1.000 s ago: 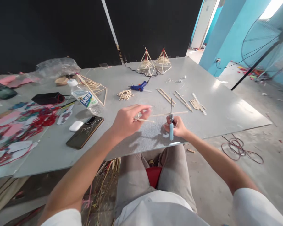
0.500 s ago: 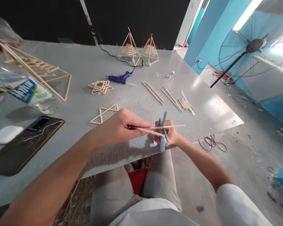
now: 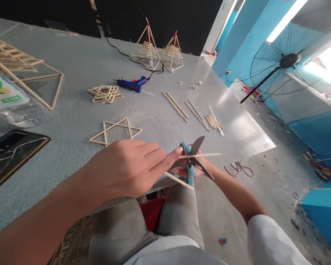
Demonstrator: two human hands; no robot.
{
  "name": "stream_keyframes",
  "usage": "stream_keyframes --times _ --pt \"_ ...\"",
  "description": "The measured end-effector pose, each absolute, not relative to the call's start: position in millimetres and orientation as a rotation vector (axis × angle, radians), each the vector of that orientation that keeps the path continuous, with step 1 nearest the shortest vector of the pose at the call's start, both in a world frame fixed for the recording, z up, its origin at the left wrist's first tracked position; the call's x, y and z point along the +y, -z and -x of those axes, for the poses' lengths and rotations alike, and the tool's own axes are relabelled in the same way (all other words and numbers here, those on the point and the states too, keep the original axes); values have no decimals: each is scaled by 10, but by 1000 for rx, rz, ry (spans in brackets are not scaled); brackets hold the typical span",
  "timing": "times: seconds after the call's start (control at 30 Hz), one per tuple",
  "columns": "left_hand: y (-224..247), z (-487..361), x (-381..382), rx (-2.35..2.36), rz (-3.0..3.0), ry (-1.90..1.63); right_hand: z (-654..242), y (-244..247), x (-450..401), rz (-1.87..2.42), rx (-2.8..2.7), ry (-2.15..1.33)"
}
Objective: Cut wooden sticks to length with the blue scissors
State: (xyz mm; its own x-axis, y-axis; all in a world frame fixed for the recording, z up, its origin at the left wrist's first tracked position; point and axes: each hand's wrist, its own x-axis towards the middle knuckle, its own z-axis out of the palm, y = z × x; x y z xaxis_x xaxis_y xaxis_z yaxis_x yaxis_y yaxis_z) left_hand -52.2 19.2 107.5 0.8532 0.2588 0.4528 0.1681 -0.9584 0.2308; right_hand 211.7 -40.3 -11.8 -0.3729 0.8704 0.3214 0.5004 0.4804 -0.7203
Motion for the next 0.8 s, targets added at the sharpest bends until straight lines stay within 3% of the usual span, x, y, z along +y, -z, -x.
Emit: stream_keyframes --times 0.27,0.8 --pt "-1039 469 255 192 -2949 -1006 -2160 216 -365 994 -1931 -646" --pt "-889 529 253 137 -2839 -1058 -2239 153 -339 989 -2243 -395"
